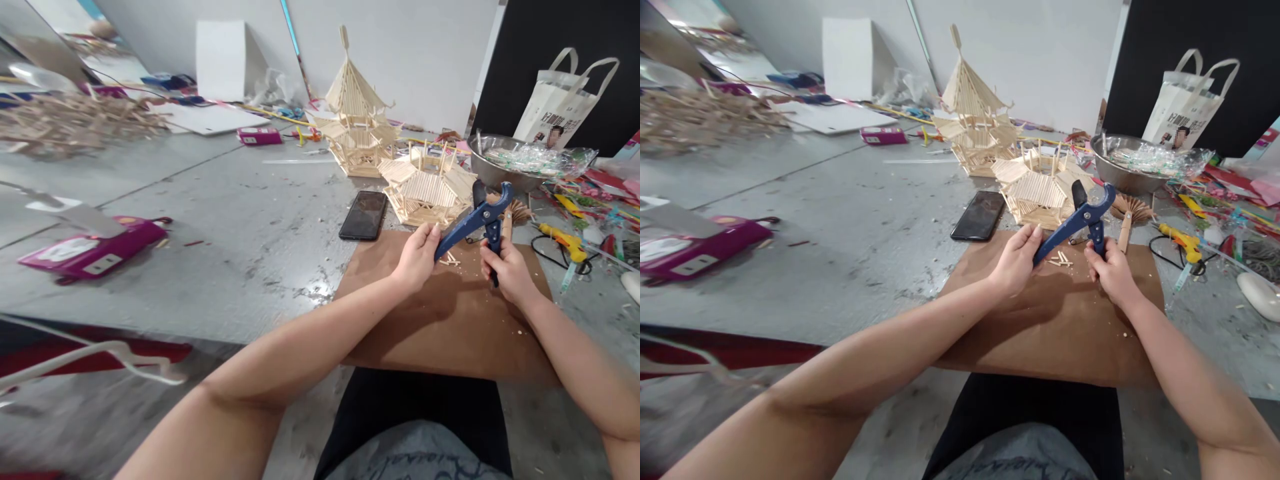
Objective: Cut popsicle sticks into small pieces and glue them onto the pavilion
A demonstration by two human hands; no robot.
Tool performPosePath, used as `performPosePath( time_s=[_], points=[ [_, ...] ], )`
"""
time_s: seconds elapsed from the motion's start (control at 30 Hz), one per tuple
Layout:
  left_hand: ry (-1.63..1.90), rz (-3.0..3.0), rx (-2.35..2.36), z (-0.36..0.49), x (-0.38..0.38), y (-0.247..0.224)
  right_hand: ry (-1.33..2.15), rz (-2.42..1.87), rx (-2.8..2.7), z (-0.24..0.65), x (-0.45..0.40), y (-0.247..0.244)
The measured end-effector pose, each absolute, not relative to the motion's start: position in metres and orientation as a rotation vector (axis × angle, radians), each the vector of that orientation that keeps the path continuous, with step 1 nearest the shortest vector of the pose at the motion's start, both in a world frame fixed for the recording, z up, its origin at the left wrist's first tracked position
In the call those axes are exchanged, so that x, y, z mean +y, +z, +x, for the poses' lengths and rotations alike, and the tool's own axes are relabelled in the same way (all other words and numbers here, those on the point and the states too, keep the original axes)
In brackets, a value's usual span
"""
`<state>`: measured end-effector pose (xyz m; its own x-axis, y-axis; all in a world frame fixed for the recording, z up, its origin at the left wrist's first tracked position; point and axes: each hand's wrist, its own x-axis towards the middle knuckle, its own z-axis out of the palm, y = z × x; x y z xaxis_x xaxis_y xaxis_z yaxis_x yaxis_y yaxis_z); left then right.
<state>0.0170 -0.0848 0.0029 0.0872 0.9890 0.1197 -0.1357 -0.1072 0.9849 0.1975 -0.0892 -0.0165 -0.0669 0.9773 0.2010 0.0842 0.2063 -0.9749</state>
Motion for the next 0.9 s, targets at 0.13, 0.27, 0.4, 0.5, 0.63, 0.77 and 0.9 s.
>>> performPosePath(
  time_s=[0.13,0.27,0.4,0.5,0.63,0.77,0.9],
  points=[
    [1.170,1.157,0.952,0.017,-0.086,0.004,1.374,-0.977,-1.411,0.198,-0.098,-0.008],
    [1.031,1.165,0.867,0.021,-0.088,0.002,1.463,-0.798,-1.450,0.196,-0.101,-0.009],
    [1.017,1.176,0.847,0.027,-0.088,-0.005,1.505,-0.718,-1.409,0.187,-0.104,-0.007],
    [1.009,1.209,0.807,0.028,-0.088,-0.011,1.519,-0.705,-1.354,0.181,-0.108,-0.002],
    [0.987,1.302,0.787,0.029,-0.090,-0.014,1.500,-0.751,-1.319,0.176,-0.111,0.003],
    [1.028,1.478,0.917,0.025,-0.086,-0.014,1.474,-0.787,-1.361,0.176,-0.109,0.003],
    [1.113,1.652,1.024,0.019,-0.080,-0.012,1.506,-0.789,-1.337,0.179,-0.107,0.005]
  ],
)
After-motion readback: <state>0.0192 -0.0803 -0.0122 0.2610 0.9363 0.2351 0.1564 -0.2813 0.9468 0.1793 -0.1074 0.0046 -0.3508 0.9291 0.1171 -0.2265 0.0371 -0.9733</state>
